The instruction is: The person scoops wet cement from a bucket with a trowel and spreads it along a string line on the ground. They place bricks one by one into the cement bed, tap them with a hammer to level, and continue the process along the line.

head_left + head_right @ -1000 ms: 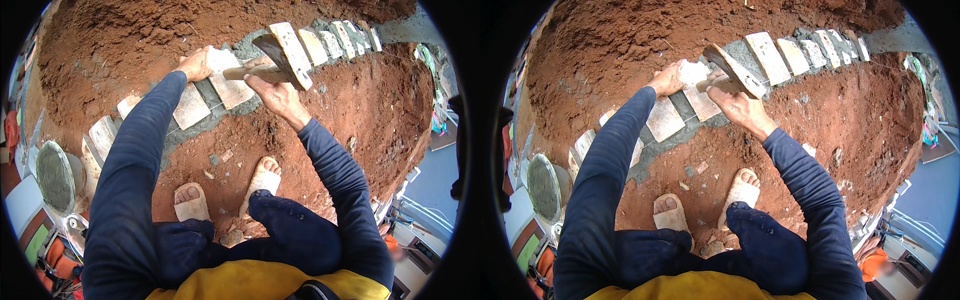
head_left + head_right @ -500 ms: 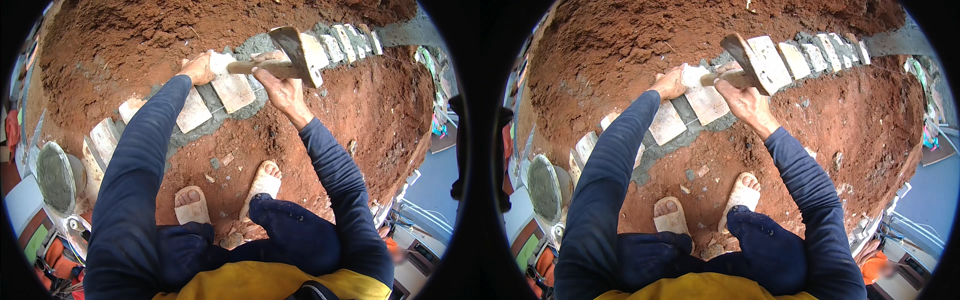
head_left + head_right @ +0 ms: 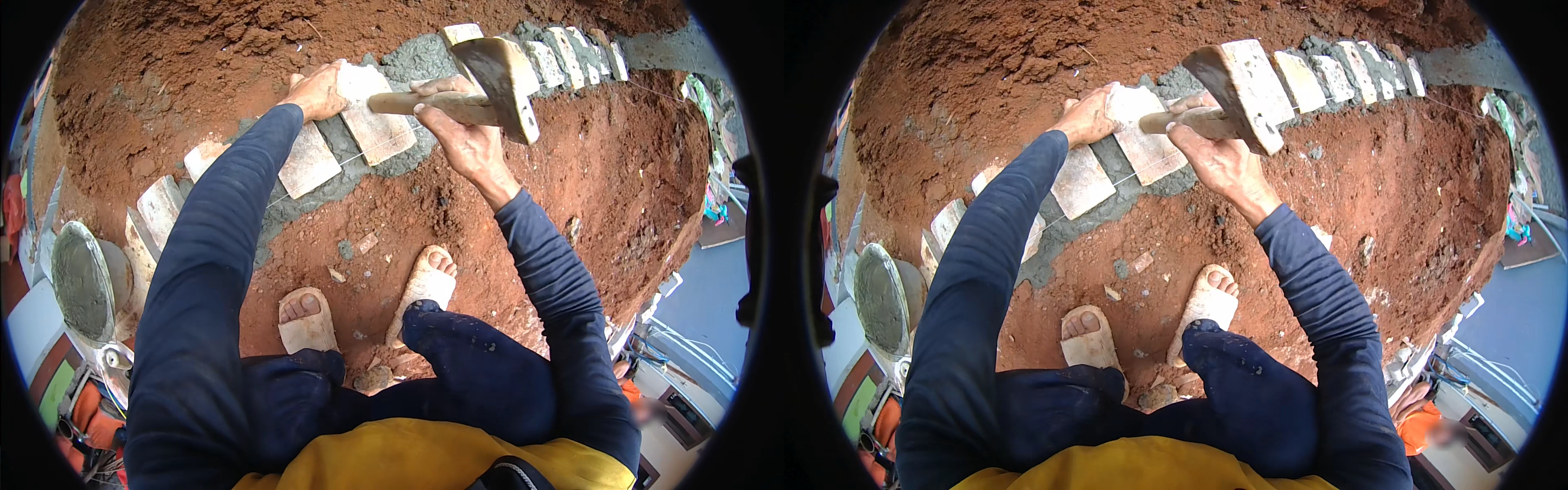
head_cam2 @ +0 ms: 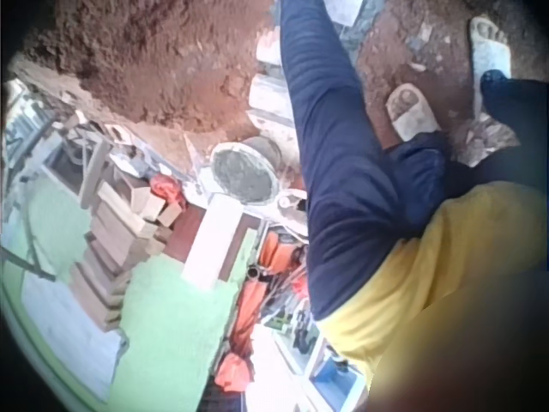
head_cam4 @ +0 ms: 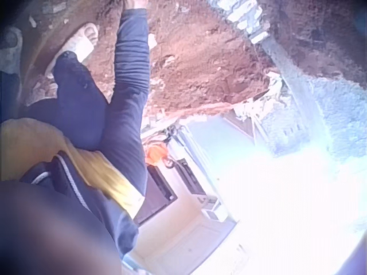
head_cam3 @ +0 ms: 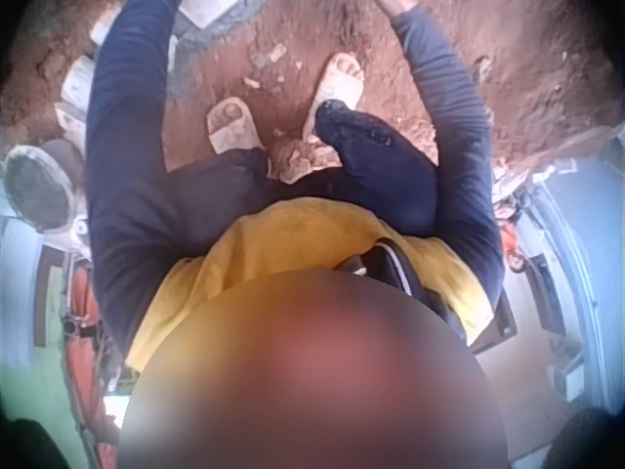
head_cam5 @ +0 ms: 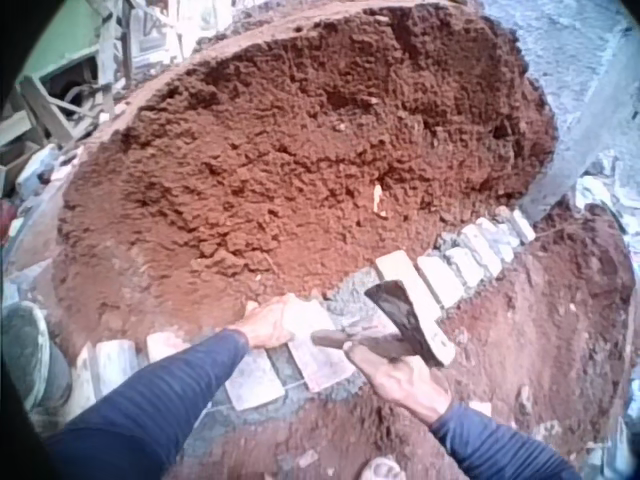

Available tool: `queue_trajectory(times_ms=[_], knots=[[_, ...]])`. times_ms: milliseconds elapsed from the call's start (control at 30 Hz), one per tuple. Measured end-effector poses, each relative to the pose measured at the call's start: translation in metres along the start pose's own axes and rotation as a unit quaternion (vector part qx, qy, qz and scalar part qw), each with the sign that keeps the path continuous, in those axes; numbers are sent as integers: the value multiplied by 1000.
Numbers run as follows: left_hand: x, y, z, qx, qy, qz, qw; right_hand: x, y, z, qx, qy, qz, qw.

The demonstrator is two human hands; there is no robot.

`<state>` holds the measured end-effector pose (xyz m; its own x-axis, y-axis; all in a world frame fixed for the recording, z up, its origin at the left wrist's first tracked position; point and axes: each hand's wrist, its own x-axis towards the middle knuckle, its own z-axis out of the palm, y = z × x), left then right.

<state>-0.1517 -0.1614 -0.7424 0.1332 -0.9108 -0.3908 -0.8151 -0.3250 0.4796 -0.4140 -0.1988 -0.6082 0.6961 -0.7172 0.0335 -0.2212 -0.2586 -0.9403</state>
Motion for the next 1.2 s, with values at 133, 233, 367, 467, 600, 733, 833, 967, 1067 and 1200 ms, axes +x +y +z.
queue_trajectory(times_ms=[133,233,367,467,600,733,833,967,1067,1200], knots=[[1,-4,4,17,16,7,1000,-5,0,-2,-99,-12,-26,995],[0,-6,5,20,1,9,1000,-11,0,2,-17,9,-21,1000],[0,-7,5,26,2,21,999,-16,0,6,-70,-8,-25,997],[1,-7,7,33,9,21,999,-14,0,7,-82,-25,20,996],[-1,-7,11,36,22,16,999,-13,1,8,-15,-30,-12,999],[-2,-8,13,22,33,19,999,-9,1,12,-64,-12,-50,997],[-2,-8,11,25,15,20,999,-7,0,11,-75,-23,13,997],[-1,-10,8,23,23,17,999,-1,3,6,-111,-23,-31,993],[1,-8,7,30,19,19,999,5,8,6,-104,4,-11,994],[-3,-4,5,31,32,13,999,13,9,1,-63,23,-30,997]])
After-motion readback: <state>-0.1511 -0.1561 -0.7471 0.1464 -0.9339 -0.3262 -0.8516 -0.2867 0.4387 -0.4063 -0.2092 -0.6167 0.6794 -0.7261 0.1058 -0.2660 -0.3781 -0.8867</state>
